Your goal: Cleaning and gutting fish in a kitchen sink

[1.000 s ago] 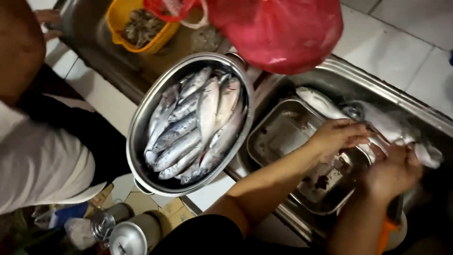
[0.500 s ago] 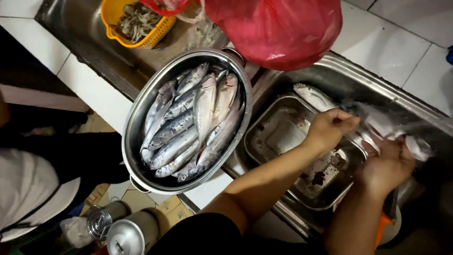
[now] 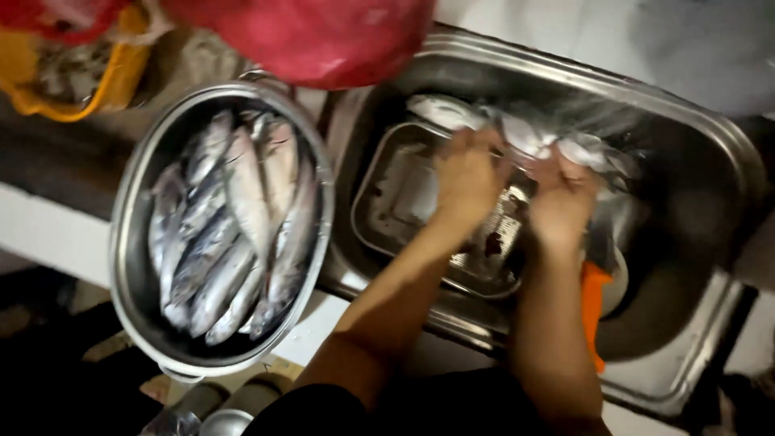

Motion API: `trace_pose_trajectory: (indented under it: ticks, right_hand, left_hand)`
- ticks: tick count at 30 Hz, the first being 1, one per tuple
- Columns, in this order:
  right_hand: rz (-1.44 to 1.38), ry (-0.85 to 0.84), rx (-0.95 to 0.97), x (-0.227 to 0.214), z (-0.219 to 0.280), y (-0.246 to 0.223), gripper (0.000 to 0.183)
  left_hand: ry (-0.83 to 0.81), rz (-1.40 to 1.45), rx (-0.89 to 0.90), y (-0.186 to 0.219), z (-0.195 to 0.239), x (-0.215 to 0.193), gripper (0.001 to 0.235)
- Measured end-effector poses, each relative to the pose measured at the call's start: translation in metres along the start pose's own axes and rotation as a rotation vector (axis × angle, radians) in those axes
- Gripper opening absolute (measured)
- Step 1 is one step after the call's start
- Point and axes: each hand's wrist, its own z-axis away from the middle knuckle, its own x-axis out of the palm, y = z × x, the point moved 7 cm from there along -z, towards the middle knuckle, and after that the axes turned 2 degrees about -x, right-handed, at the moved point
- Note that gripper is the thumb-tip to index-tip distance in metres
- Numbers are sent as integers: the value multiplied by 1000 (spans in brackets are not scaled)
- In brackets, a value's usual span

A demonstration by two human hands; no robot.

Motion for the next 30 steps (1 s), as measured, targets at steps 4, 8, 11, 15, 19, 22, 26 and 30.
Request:
trace_pose_trajectory:
  ticks: [4, 8, 11, 15, 19, 22, 26, 30]
  right_hand:
    - [351, 8, 38, 4, 3, -3, 14]
    - [462, -63, 67, 31, -3, -72, 20]
    - [647, -133, 247, 28, -7, -88, 32]
    - [634, -135, 115, 3, -6, -39, 26]
    - [237, -172, -259, 10, -6, -68, 21]
    - [28, -45, -107, 10, -7, -70, 18]
    - [-109, 83, 35, 7, -6, -72, 12]
    - [-217, 72, 97, 12, -1, -70, 16]
  left_hand:
    - [431, 310, 483, 11, 19, -16, 59]
    - [284, 427, 621, 9, 12, 3, 73]
    - [341, 293, 590, 4, 11, 3, 74]
    - [500, 303, 643, -3, 2, 1, 62]
    - [246, 391, 471, -1, 8, 4, 52]
    - [241, 263, 364, 0, 20, -3, 55]
    - [570, 156, 488, 16, 78, -80, 50]
    - [811, -187, 552, -6, 147, -172, 29]
